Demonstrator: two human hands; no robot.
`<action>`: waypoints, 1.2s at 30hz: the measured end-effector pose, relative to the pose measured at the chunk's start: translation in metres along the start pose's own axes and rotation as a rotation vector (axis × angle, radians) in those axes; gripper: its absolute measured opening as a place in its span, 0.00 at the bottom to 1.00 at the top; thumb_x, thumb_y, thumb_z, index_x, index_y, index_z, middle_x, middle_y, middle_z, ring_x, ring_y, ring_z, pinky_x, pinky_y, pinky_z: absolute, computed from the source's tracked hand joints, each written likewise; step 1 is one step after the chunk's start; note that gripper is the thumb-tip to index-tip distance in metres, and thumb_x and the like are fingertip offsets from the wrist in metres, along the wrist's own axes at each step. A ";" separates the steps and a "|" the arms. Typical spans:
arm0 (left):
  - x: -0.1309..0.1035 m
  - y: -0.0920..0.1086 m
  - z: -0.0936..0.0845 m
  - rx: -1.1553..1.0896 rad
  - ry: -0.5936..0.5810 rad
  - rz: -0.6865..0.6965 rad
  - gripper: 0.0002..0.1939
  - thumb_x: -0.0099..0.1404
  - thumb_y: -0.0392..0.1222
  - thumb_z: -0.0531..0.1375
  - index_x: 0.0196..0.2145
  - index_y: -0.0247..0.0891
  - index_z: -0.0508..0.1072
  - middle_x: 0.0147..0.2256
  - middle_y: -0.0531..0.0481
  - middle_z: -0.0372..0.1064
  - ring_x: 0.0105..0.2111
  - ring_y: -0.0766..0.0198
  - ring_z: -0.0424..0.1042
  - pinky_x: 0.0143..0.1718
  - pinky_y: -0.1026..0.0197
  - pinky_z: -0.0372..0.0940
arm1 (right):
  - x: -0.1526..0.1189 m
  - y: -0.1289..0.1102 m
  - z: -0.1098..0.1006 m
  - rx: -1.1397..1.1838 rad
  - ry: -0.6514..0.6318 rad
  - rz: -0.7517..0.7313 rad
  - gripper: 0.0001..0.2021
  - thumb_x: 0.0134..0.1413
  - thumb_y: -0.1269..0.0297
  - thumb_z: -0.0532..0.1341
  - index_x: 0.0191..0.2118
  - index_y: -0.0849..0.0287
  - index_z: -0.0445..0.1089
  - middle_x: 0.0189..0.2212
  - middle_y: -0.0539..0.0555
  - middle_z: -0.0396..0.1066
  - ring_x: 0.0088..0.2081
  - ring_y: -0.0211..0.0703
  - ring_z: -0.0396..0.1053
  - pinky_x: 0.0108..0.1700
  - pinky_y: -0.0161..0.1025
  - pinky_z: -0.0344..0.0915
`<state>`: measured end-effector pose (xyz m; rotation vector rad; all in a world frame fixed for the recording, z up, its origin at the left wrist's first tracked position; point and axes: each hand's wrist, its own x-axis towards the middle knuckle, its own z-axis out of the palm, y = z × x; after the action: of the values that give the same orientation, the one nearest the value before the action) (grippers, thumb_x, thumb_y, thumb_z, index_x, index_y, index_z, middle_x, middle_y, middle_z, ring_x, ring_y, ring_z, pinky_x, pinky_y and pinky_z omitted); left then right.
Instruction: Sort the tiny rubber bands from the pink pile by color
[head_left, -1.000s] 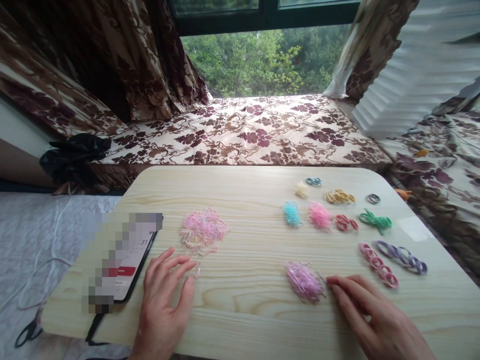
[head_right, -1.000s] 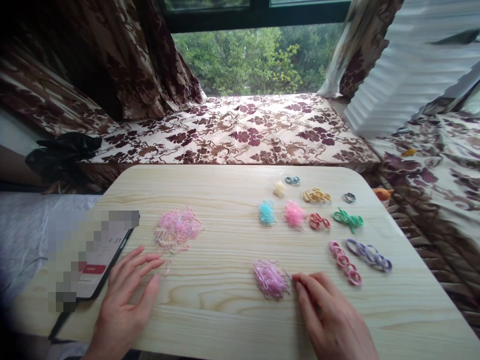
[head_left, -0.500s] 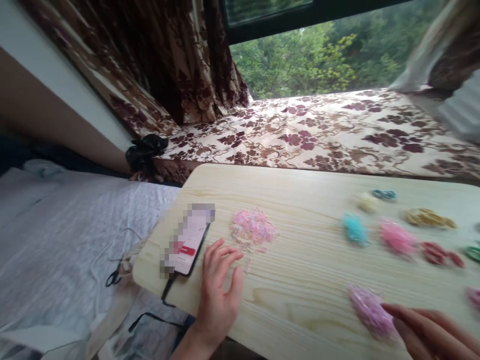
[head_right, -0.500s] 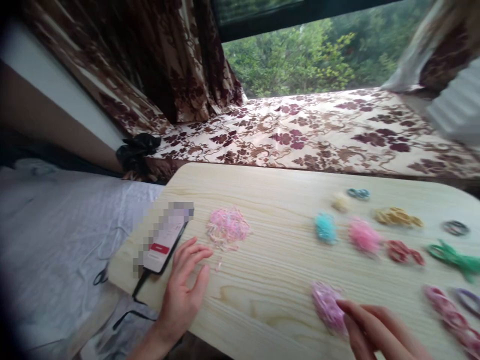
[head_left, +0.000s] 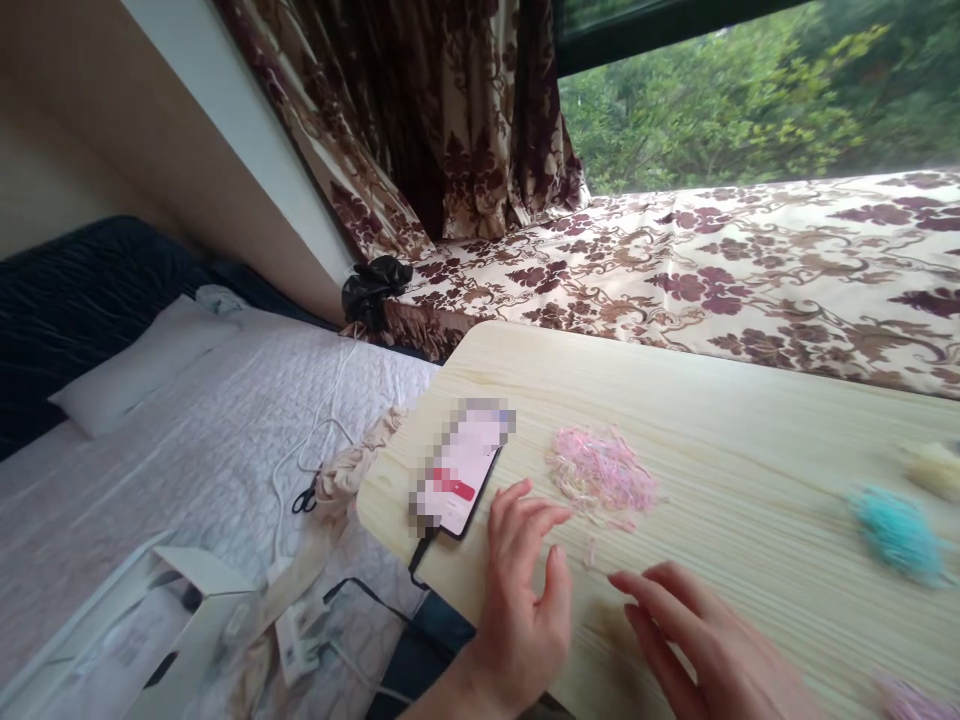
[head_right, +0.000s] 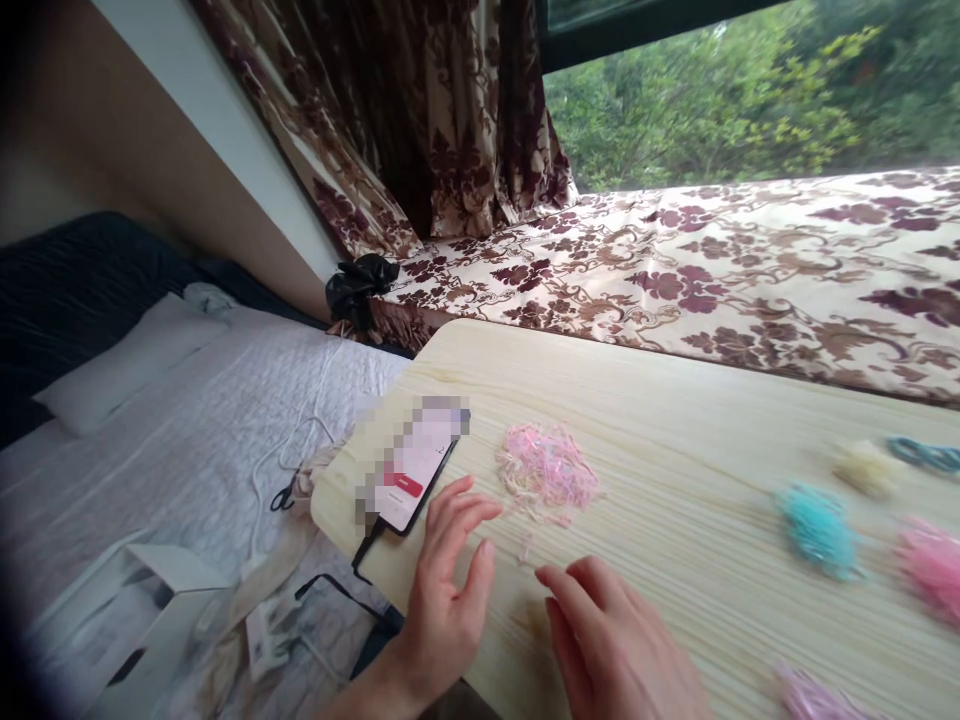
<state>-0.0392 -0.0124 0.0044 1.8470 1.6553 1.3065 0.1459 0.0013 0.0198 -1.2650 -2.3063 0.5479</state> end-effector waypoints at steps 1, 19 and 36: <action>-0.001 0.000 0.000 -0.005 0.002 0.001 0.21 0.65 0.27 0.51 0.52 0.43 0.68 0.49 0.43 0.71 0.60 0.50 0.61 0.60 0.39 0.61 | 0.003 -0.002 0.002 -0.012 -0.012 -0.008 0.15 0.66 0.61 0.51 0.50 0.51 0.72 0.34 0.52 0.75 0.30 0.38 0.75 0.31 0.32 0.70; -0.002 -0.003 -0.003 -0.088 -0.041 -0.033 0.22 0.66 0.28 0.52 0.55 0.43 0.64 0.51 0.42 0.69 0.62 0.50 0.59 0.61 0.39 0.60 | 0.020 0.036 -0.019 -0.148 0.010 0.101 0.15 0.65 0.55 0.53 0.47 0.51 0.75 0.33 0.52 0.73 0.28 0.37 0.73 0.29 0.33 0.68; -0.001 -0.006 -0.001 -0.077 0.010 -0.015 0.12 0.64 0.41 0.61 0.46 0.42 0.73 0.44 0.43 0.72 0.55 0.46 0.67 0.58 0.38 0.62 | 0.019 0.032 -0.010 -0.127 -0.033 0.054 0.14 0.65 0.60 0.53 0.49 0.50 0.74 0.35 0.51 0.73 0.31 0.36 0.74 0.29 0.32 0.69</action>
<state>-0.0432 -0.0122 0.0002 1.7835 1.5980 1.3550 0.1645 0.0345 0.0146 -1.3906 -2.3730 0.4495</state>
